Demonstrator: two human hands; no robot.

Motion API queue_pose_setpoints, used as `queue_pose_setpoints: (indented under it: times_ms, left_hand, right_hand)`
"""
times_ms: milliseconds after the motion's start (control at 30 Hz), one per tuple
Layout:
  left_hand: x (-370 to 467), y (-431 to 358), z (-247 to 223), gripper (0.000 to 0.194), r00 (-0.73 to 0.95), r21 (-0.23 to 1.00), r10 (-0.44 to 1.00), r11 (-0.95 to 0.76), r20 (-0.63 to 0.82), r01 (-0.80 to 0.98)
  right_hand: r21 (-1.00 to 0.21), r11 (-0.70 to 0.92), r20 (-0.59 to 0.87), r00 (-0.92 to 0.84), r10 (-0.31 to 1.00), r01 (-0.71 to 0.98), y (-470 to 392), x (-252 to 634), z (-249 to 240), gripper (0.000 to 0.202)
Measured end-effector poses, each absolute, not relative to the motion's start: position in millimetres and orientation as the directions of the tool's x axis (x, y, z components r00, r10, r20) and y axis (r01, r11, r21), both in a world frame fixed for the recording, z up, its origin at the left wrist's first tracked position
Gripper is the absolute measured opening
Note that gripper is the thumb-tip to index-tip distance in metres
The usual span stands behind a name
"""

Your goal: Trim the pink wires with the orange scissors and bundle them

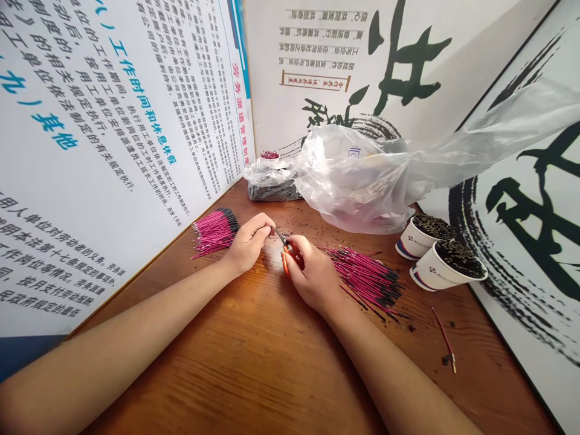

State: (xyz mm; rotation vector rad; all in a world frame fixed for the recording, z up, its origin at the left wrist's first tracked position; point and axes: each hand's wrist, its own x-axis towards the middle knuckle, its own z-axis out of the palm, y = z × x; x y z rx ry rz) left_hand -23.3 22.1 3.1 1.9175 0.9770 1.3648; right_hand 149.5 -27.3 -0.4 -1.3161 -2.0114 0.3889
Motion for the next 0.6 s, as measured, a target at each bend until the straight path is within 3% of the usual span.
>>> queue_pose_setpoints:
  times_ms: [300,600]
  left_hand:
    - [-23.1,22.2,3.0,0.019,0.200,0.828,0.847,-0.526,0.492,0.193]
    - [-23.2,24.5,-0.5,0.019,0.198,0.860,0.866,-0.489,0.459,0.148]
  right_hand:
    - [-0.541,0.459,0.414,-0.253,0.875,0.704,-26.6,151.1,-2.2,0.023]
    - [-0.573,0.441,0.399,-0.235,0.886,0.691,-27.4,148.9,0.2,0.023]
